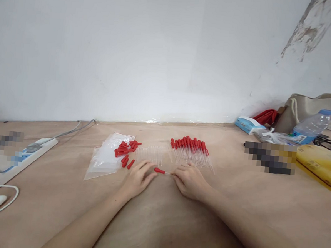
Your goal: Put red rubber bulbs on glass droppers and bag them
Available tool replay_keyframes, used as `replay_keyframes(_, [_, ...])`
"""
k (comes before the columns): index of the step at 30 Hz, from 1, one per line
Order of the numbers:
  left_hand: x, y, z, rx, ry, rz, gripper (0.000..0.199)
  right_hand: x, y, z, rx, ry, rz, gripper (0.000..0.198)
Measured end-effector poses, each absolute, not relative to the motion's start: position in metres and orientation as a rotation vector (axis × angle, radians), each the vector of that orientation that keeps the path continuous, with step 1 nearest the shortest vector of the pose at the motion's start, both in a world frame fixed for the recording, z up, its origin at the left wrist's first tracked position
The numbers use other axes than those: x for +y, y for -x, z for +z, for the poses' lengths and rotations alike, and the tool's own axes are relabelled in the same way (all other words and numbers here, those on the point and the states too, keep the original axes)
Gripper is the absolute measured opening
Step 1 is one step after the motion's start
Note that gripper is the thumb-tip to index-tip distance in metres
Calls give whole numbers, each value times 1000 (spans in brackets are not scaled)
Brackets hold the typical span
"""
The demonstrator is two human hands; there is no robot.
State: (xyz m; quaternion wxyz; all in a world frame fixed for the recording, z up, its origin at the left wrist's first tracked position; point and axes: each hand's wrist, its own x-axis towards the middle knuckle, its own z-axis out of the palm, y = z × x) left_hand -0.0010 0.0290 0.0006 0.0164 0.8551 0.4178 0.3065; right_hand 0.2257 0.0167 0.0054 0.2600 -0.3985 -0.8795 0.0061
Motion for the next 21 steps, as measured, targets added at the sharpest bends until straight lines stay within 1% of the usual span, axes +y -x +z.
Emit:
replay_keyframes(3, [41, 24, 1, 1747, -2720, 969, 23, 31, -232, 10, -2165, 1287, 223, 20])
replay_keyframes(5, [46, 36, 3, 2032, -2744, 827, 22, 45, -232, 13, -1997, 1419, 336, 19])
replay_keyframes(7, [48, 44, 4, 2196, -2780, 661, 24, 61, -226, 15, -1883, 1505, 363, 17])
replay_keyframes(9, [48, 46, 5, 2234, -2815, 569, 26, 76, -217, 15, -1816, 1563, 334, 14])
replay_keyframes(14, [47, 43, 2, 2233, -2801, 464, 25, 98, -194, 8, -1822, 1738, 213, 16])
replay_keyframes(21, [49, 42, -2, 2330, -2752, 418, 24, 100, -184, 2, -1904, 1858, 15, 17])
